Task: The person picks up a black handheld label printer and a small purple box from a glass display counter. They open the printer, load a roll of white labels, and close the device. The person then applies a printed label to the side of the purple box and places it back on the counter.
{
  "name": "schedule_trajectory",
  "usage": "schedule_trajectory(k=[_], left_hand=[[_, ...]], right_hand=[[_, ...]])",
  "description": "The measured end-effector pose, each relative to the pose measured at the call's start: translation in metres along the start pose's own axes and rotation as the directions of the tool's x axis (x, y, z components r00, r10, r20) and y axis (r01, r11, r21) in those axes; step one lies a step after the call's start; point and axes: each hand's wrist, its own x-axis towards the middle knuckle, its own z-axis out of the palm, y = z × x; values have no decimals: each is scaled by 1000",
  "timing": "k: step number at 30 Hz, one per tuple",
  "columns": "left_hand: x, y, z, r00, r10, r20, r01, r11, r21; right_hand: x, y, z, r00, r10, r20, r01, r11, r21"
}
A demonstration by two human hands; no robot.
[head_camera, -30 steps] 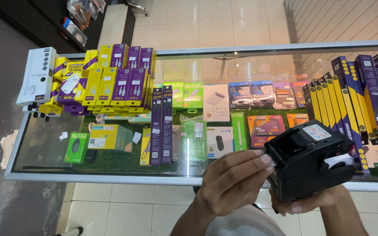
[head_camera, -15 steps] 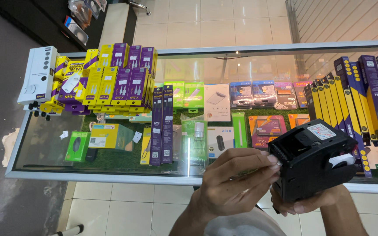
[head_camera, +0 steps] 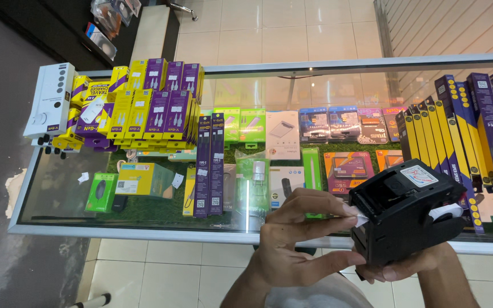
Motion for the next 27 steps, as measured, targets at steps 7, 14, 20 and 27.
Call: schedule_trajectory(k=[7, 14, 20, 27], left_hand=[[-7, -11, -7, 982, -182, -41, 171, 965, -197], [-13, -47, -8, 858, -377, -349, 211, 878, -429], [-14, -58, -7, 729, -579, -364, 380, 786, -488], [-19, -65, -17, 747, -608, -269, 402, 735, -547]], right_hand=[[3, -15, 13, 978, -16, -208, 15, 1000, -7], [-7, -13, 13, 731, -236, -641, -354, 671, -651], [29, -23, 19, 324, -133, -937, -720, 608, -336], [37, 16, -21, 279, -297, -913, -905, 236, -353]])
